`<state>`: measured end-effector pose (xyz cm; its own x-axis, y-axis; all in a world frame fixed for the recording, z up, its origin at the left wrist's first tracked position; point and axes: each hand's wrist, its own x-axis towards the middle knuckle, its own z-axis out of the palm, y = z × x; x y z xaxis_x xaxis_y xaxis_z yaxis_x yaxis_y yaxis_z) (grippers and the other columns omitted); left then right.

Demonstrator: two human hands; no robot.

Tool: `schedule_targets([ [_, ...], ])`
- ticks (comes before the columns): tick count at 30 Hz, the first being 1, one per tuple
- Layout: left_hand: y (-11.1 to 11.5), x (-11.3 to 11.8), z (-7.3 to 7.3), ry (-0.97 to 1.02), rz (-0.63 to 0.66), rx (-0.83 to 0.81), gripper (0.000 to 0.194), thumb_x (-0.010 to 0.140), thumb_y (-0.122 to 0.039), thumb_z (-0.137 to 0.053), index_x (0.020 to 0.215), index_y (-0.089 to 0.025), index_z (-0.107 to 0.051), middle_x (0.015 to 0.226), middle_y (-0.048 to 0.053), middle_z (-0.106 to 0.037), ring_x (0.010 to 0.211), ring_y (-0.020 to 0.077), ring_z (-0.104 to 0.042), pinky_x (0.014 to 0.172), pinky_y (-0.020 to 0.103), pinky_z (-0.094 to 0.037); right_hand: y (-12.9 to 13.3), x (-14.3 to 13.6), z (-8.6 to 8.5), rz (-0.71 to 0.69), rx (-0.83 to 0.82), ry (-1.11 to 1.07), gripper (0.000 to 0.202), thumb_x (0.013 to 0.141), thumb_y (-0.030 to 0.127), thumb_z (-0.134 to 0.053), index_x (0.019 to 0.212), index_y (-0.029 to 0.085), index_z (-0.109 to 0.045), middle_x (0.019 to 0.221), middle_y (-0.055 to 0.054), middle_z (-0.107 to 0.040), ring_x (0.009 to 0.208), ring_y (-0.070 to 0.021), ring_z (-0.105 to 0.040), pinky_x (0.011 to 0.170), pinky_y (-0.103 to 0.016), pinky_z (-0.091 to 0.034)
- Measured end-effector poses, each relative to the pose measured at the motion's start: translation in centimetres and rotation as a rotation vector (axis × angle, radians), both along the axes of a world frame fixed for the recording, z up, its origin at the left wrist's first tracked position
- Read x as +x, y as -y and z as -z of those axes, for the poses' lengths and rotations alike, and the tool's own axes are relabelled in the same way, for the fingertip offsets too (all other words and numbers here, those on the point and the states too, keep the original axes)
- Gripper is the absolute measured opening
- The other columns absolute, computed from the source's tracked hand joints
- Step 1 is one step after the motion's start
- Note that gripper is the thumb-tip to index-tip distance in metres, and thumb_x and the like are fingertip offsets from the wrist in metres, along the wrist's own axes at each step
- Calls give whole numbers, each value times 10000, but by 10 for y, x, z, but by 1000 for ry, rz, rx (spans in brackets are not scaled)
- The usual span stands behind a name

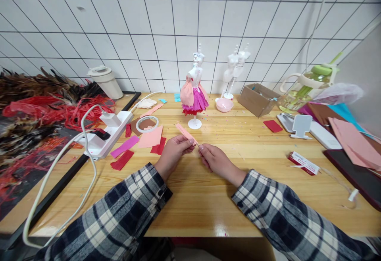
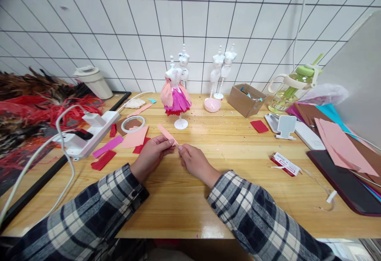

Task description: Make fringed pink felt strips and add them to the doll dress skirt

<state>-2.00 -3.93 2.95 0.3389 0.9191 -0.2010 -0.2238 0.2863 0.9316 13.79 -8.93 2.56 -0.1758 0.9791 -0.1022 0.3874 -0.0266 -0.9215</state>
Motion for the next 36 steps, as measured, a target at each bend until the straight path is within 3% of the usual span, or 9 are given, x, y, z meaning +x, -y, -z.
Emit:
schedule_targets([
  [19,-3,-2,0,19,-16,-46,233,652,-265,-780,772,-111,-654,765,40,-666,675,100,-602,684,228,-468,-2,2,-5,-34,3,36,380,932,454,-344,645,210,-388,536,52,-413,457,-89,-371,461,-217,-302],
  [26,-2,-1,1,52,-62,-100,248,663,-273,-785,798,-116,-648,787,45,-674,715,105,-622,710,220,-487,-1,1,7,4,-100,-54,375,950,516,-285,763,220,-418,515,67,-487,379,-82,-411,404,-204,-323],
  [30,2,3,2,74,-37,-104,256,658,-272,-791,803,-112,-653,801,50,-680,714,104,-626,711,222,-493,-1,1,15,2,-19,-33,385,961,525,-265,778,219,-411,573,49,-578,394,-73,-441,443,-206,-349],
  [36,4,5,3,93,-24,-117,257,651,-268,-797,792,-109,-653,794,43,-683,709,97,-627,706,212,-495,-1,0,16,1,44,-12,379,972,507,-253,786,221,-416,571,53,-584,428,-82,-465,496,-219,-361],
])
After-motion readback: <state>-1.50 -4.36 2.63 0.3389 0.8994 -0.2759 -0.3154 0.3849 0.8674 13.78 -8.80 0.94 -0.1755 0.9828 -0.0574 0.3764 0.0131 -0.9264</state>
